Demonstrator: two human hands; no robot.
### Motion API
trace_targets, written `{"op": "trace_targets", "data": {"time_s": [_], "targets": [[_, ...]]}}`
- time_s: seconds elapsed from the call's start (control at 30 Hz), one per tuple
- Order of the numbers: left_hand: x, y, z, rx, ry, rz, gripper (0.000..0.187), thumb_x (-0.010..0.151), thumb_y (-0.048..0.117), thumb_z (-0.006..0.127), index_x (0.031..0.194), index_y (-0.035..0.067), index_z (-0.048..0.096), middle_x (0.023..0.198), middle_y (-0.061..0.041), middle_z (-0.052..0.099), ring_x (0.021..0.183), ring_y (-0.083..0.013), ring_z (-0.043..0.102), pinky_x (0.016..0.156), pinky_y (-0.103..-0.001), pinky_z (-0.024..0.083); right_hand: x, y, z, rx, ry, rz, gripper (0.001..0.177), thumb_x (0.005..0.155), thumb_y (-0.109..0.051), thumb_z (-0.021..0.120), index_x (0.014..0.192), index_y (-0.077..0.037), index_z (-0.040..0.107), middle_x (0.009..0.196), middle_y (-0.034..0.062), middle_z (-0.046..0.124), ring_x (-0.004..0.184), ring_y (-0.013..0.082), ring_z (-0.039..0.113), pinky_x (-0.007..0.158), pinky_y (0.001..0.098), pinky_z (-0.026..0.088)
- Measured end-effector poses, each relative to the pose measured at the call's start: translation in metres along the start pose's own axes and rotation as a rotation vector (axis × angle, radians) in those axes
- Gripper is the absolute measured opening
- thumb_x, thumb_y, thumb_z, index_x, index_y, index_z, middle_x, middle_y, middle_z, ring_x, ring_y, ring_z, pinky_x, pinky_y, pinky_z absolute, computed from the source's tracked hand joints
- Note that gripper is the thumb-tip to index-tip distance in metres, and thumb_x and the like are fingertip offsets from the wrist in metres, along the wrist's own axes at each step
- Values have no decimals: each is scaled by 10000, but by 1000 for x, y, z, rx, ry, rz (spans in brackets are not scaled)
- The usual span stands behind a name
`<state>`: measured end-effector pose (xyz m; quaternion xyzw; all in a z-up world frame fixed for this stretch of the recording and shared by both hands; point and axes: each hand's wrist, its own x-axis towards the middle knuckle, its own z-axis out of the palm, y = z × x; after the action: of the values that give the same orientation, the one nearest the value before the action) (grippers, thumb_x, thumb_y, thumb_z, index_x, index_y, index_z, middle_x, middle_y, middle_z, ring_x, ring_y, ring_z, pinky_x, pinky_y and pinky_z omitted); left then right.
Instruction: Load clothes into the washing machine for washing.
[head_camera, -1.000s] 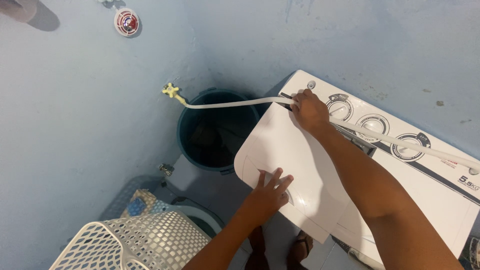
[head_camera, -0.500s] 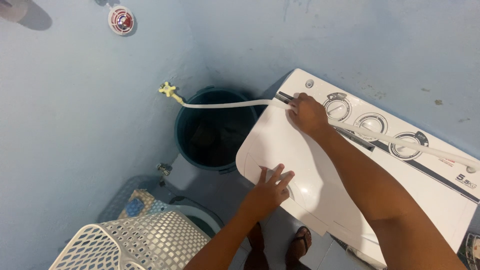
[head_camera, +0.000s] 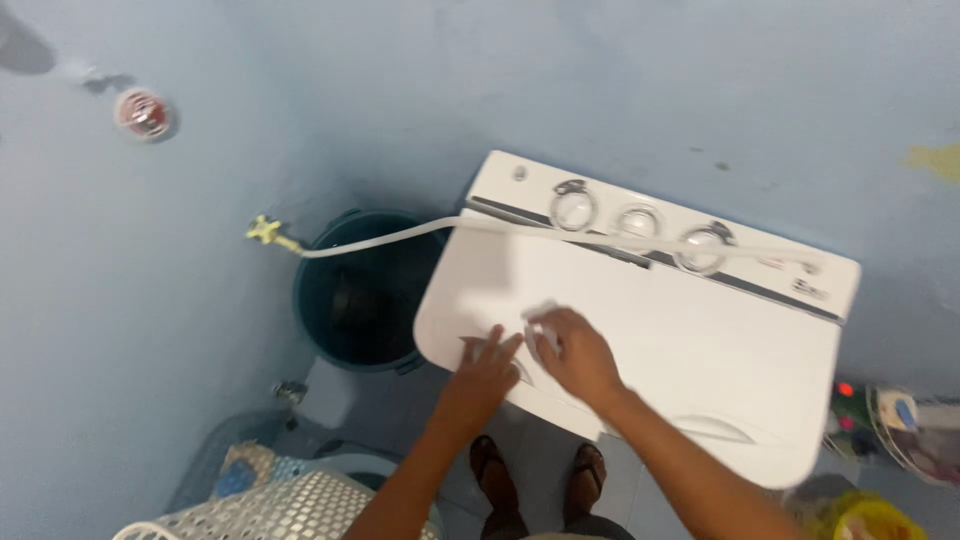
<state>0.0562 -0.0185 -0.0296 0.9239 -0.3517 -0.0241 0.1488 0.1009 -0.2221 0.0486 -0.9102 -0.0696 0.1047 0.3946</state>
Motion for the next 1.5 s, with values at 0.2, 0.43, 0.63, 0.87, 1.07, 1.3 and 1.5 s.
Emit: {"op": "trace_targets", "data": {"time_s": [0.2,0.43,0.63,0.87,1.07,1.3,1.5], "targets": [[0,-1,5,71,12,63,243,773,-38,693,1007,27,686,1622,-180,325,1509,-450,246,1126,-672,328,-80,34,-16,-31,65,49,278,907,-144,635,1158,-69,732,1055,120,718,784,267,665,732,393,549],[21,5,-12,123,-107,44,285,779,-51,678,1045,49,700,1622,-172,307,1505,-451,214,1113,-673,337,-125,45,-30,24,99,192,317,885,-148,641,1187,-97,724,1090,77,718,735,227,671,711,360,556],[36,5,-10,106,-147,22,168,792,44,750,954,52,708,1618,-142,317,1485,-459,258,1071,-701,370,-137,39,-40,57,88,316,281,922,-182,638,1183,-116,717,1085,44,710,709,212,655,712,356,554],[34,7,-13,64,-102,3,214,757,35,786,960,58,723,1636,-141,312,1500,-464,252,1054,-705,408,-151,52,-35,45,134,260,268,915,-182,651,1165,-118,724,1071,43,714,694,214,649,700,361,549],[21,-2,19,104,12,4,262,801,-24,716,1030,100,745,1639,-112,296,1500,-445,233,1062,-732,365,-154,45,-36,39,113,282,267,917,-188,658,1167,-119,720,1087,45,706,697,211,658,702,359,560],[23,21,-11,40,-15,-49,367,831,-84,634,1114,125,737,1665,-78,267,1537,-385,202,1161,-643,329,-174,57,-43,61,93,308,277,924,-201,655,1175,-104,720,1115,54,714,736,202,679,732,349,570],[33,36,-18,187,-249,-190,407,841,-68,640,1195,130,677,1700,-10,103,1536,-348,138,1176,-578,326,-186,69,-52,63,32,289,265,941,-210,653,1173,-95,710,1101,66,708,824,186,690,773,334,572]]}}
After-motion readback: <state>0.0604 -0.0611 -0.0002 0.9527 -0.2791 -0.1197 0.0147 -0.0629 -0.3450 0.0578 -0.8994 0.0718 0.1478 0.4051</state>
